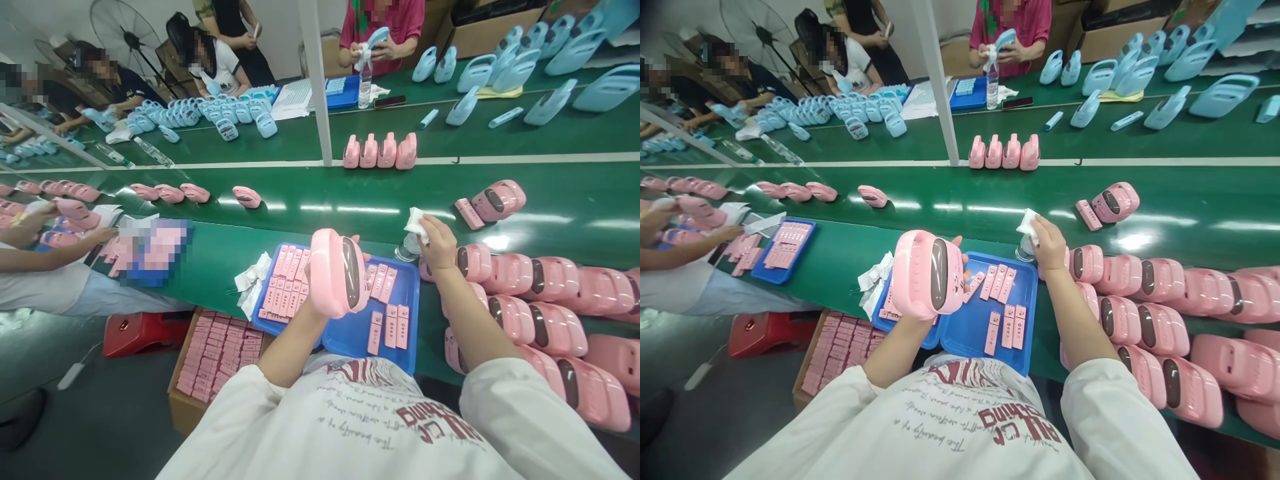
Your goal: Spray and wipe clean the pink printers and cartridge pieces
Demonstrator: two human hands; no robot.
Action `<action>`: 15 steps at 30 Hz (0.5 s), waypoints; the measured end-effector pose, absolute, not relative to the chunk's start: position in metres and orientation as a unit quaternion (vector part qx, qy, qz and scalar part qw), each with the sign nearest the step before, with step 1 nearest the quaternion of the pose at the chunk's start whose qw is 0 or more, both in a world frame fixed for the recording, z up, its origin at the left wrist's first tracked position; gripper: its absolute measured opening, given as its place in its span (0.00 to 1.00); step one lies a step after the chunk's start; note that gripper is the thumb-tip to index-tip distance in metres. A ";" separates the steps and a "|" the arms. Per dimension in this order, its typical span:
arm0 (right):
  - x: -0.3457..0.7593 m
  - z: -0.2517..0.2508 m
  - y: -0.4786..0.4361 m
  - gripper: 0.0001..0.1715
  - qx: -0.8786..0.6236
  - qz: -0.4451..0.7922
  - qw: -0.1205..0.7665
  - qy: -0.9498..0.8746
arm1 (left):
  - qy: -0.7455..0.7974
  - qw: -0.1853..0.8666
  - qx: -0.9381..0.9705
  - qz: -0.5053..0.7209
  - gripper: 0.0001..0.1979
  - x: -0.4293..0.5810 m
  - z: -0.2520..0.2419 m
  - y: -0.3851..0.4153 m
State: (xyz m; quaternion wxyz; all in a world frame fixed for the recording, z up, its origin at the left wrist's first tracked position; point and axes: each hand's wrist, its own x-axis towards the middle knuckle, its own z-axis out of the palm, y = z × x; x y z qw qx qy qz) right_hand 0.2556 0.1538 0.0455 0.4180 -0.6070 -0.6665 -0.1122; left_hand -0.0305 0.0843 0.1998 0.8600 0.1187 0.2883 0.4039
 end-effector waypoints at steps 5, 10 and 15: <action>0.258 0.042 0.148 0.20 -0.614 -0.103 0.423 -0.659 | 0.273 0.852 0.162 0.416 0.28 -0.029 0.217 0.076; 0.259 0.041 0.146 0.20 -0.610 -0.096 0.431 -0.658 | 0.262 0.851 0.196 0.412 0.36 -0.028 0.225 0.076; 0.260 0.044 0.145 0.19 -0.619 -0.084 0.421 -0.658 | 0.206 0.852 0.229 0.422 0.42 -0.028 0.223 0.073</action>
